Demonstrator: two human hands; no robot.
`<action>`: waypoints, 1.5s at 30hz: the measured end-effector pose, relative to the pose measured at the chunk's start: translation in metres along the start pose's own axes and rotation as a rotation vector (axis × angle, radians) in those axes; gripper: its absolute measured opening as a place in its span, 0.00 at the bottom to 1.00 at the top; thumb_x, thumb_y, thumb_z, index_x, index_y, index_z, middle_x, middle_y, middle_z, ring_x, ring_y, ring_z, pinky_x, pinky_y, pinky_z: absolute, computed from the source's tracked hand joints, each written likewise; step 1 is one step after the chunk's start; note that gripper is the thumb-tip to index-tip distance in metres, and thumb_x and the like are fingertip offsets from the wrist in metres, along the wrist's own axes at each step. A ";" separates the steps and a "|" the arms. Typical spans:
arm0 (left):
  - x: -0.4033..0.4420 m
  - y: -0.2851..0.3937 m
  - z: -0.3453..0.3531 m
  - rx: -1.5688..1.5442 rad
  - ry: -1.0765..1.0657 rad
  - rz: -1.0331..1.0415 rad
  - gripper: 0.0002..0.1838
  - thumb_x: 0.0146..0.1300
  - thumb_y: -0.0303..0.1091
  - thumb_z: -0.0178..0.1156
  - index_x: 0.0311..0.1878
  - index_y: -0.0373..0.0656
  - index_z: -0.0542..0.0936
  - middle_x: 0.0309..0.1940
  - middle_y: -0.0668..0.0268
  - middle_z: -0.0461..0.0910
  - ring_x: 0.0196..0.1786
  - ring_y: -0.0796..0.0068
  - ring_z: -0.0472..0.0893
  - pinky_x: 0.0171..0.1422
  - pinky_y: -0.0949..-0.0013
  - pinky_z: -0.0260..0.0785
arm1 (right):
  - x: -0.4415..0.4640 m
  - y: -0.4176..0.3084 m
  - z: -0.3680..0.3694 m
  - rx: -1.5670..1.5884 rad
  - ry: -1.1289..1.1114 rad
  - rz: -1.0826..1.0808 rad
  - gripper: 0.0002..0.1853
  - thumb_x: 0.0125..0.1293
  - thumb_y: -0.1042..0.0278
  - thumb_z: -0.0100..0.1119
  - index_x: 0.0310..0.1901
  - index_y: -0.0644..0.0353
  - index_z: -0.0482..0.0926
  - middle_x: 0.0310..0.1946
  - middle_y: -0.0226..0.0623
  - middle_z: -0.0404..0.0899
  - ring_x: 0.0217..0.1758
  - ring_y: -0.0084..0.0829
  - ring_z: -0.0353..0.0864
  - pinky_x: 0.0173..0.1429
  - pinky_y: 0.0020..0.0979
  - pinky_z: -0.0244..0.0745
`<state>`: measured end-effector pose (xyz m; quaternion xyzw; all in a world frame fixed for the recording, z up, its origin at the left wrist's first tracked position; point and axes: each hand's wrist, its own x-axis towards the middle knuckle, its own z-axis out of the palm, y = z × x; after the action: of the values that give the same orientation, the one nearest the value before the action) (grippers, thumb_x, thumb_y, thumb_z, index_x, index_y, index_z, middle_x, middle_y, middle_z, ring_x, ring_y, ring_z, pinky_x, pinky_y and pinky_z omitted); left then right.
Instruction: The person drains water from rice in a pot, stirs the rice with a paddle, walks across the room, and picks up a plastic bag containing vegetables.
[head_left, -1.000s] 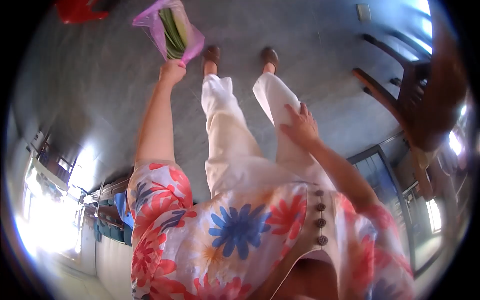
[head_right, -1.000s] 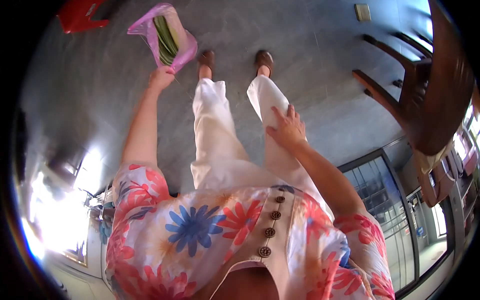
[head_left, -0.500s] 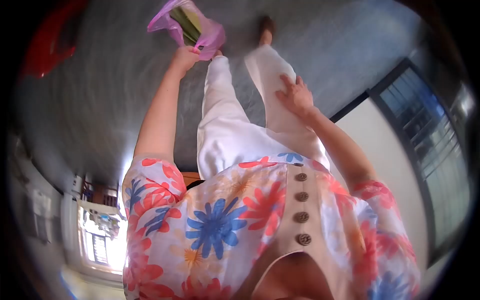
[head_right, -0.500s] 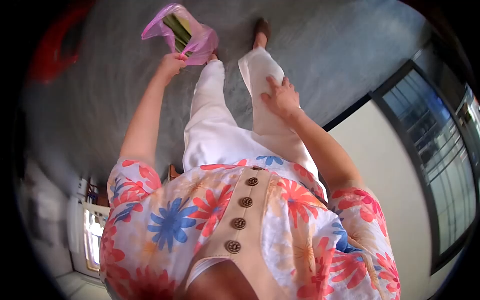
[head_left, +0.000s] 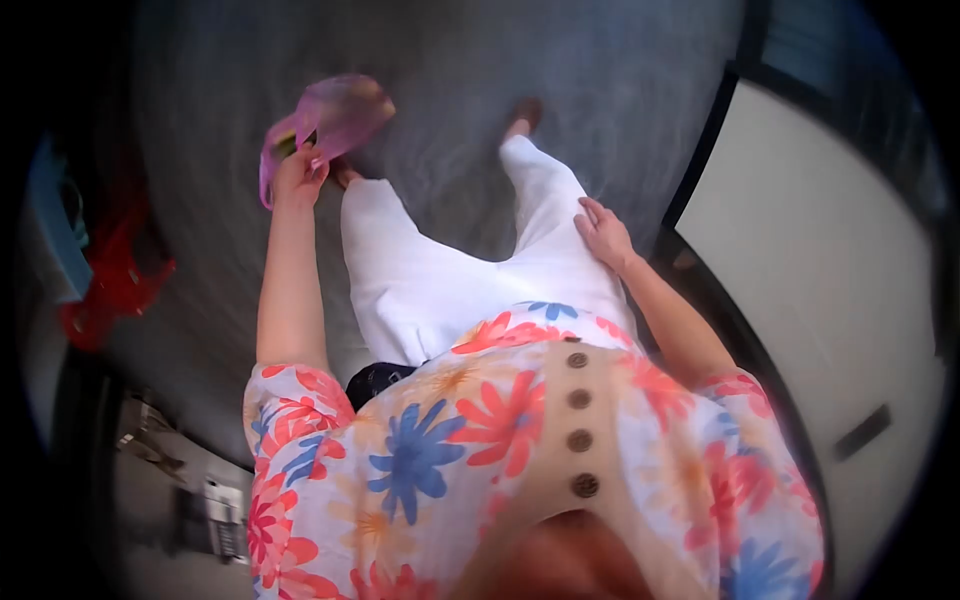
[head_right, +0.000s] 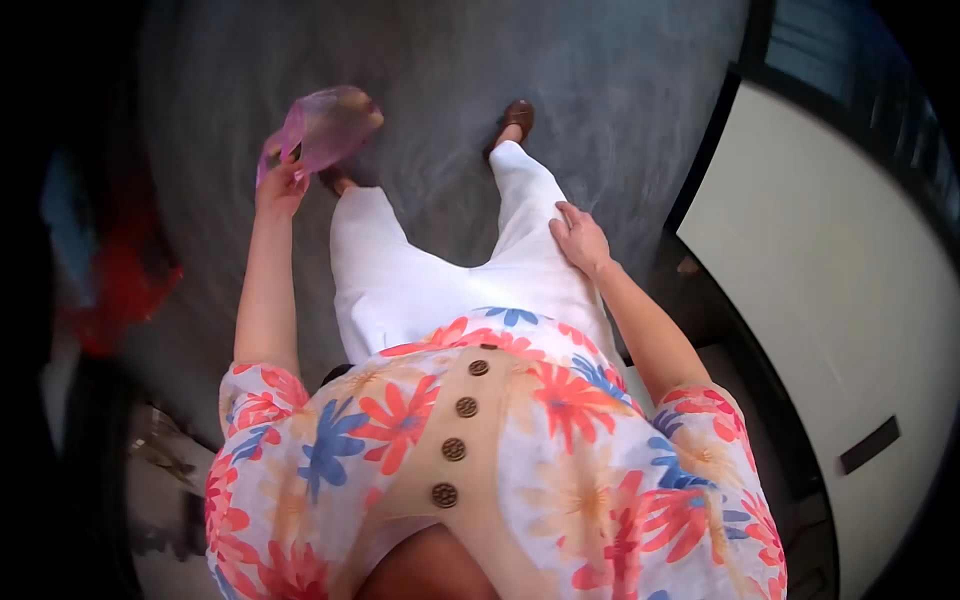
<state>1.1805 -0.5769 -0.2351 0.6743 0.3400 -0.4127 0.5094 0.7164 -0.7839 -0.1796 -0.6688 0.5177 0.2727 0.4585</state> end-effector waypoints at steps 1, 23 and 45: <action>-0.021 0.005 0.010 -0.041 0.029 -0.005 0.18 0.52 0.16 0.54 0.48 0.36 0.74 0.36 0.59 0.76 0.36 0.68 0.77 0.37 0.67 0.73 | -0.009 0.009 -0.020 0.136 -0.017 0.061 0.24 0.59 0.53 0.52 0.55 0.56 0.73 0.47 0.52 0.77 0.52 0.47 0.76 0.58 0.37 0.69; -0.166 -0.123 0.388 -0.213 0.365 -0.229 0.06 0.50 0.15 0.55 0.32 0.30 0.71 0.30 0.55 0.74 0.31 0.63 0.77 0.38 0.67 0.77 | 0.074 0.269 -0.388 0.158 -0.382 0.211 0.16 0.56 0.66 0.56 0.44 0.64 0.79 0.30 0.39 0.82 0.27 0.27 0.82 0.35 0.28 0.76; -0.138 -0.066 0.273 0.003 0.422 -0.228 0.06 0.55 0.21 0.50 0.35 0.29 0.69 0.32 0.53 0.74 0.25 0.71 0.73 0.32 0.72 0.75 | 0.100 0.183 -0.351 0.347 -0.348 0.214 0.15 0.57 0.70 0.55 0.47 0.64 0.77 0.30 0.32 0.80 0.25 0.22 0.78 0.33 0.26 0.74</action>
<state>1.0055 -0.8296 -0.1755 0.7036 0.5122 -0.3181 0.3761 0.5363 -1.1504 -0.1726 -0.4647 0.5378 0.3375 0.6172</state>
